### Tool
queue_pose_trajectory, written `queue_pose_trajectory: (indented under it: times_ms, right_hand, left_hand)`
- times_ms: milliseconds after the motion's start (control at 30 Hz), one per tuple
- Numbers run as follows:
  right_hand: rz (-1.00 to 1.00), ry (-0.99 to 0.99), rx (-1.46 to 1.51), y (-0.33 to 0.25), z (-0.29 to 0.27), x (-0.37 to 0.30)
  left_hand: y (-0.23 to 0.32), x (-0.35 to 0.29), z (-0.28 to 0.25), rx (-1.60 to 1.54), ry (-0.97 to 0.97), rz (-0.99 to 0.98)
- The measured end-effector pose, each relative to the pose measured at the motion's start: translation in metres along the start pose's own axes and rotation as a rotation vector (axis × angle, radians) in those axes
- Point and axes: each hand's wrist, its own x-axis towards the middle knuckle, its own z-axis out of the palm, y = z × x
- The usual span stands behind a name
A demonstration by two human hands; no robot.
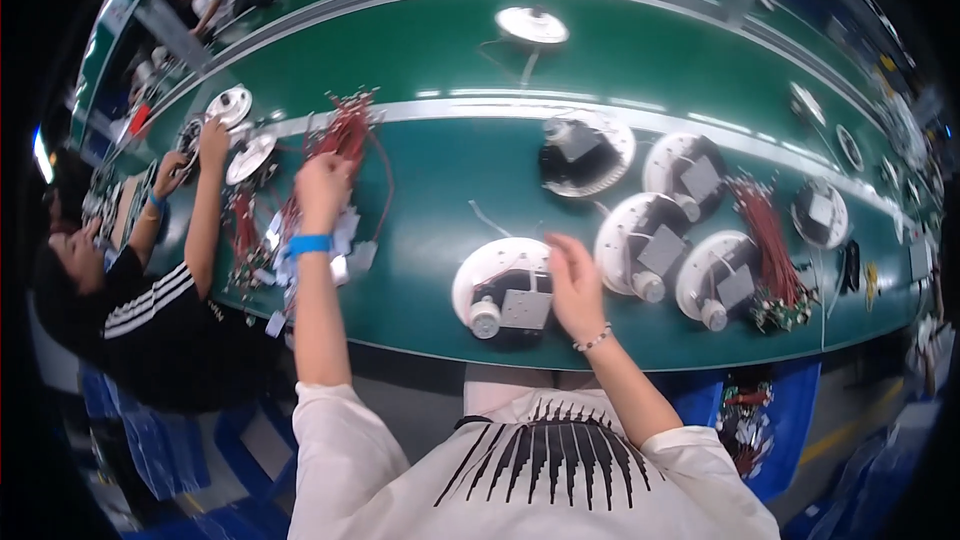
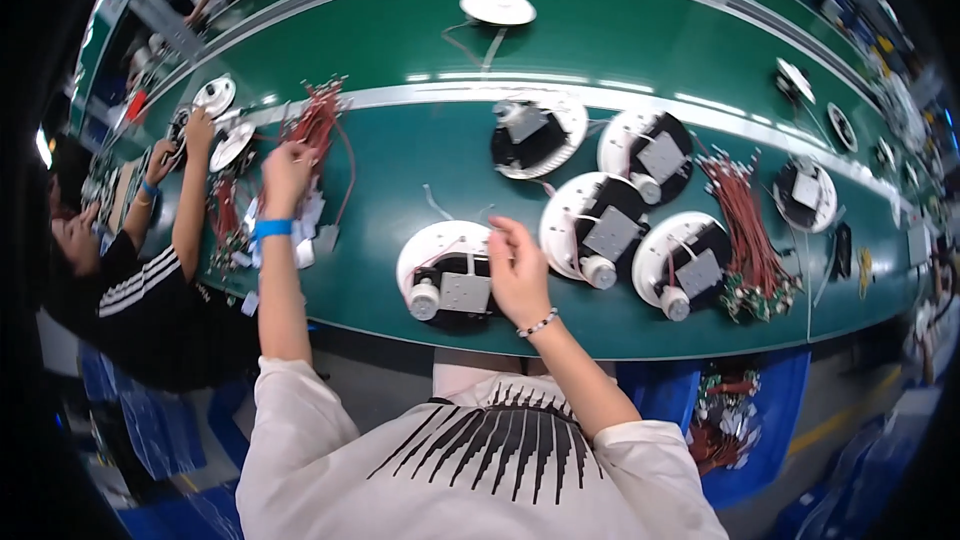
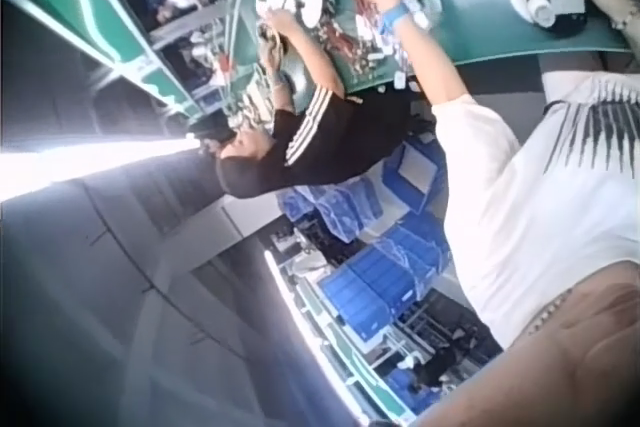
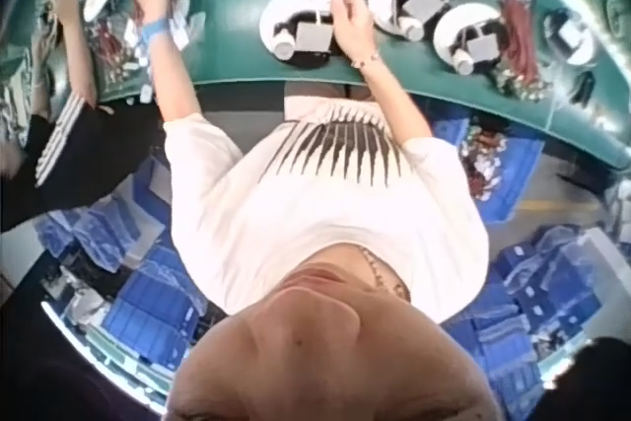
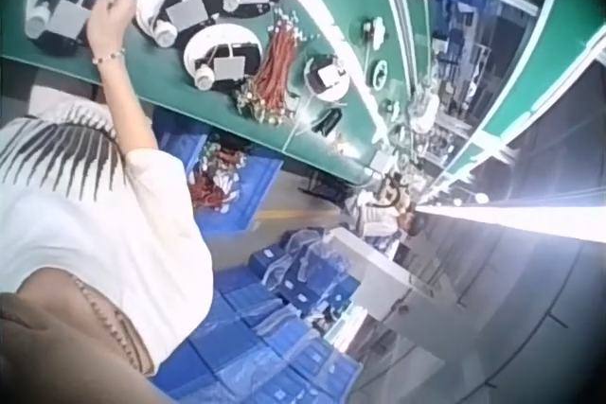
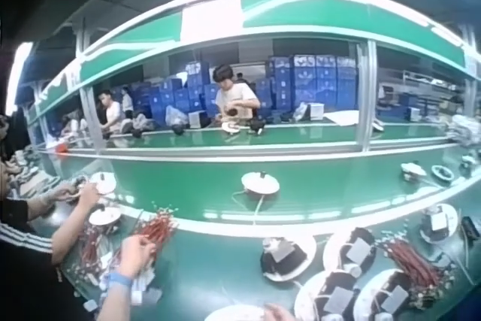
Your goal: Assembling electronic components by threading wires through plastic housings on a production line.
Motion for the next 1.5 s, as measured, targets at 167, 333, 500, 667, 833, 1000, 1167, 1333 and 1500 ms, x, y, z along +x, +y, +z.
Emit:
queue_pose_trajectory:
  times_ms: [167,333,500,667,833,1000,1167,1333,1500]
  right_hand:
    - [-0.395,0.003,-0.257,-0.011,-0.020,-0.035]
    - [-0.538,0.000,-0.272,-0.044,-0.079,-0.071]
    - [-0.674,0.317,-0.784,-0.065,-0.174,-0.056]
    - [0.065,0.790,-1.296,-0.036,-0.330,-0.004]
    - [0.508,0.527,-1.368,0.018,-0.390,0.024]
    - [0.137,0.580,-1.359,-0.017,-0.403,0.001]
    - [-0.305,0.960,-0.926,-0.100,-0.326,-0.039]
    - [-0.704,0.315,-0.586,-0.112,-0.128,-0.046]
    - [-0.496,-0.133,-0.098,-0.088,-0.026,-0.055]
  left_hand:
    - [-0.040,0.032,-0.032,-1.023,-0.067,-0.246]
    - [-0.073,0.058,-0.032,-1.161,-0.216,-0.417]
    - [-0.086,0.067,0.003,-0.399,-0.217,-0.231]
    - [-0.072,0.071,-0.059,-0.549,-0.232,-0.263]
    - [0.022,0.011,-0.124,-1.009,-0.049,-0.307]
    - [0.001,0.005,-0.141,-1.389,-0.007,-0.279]
    - [0.084,-0.033,-0.120,-1.607,0.082,-0.331]
    - [0.173,-0.141,-0.080,-1.637,-0.378,-0.097]
    - [0.222,-0.175,-0.074,-1.433,-0.308,-0.170]
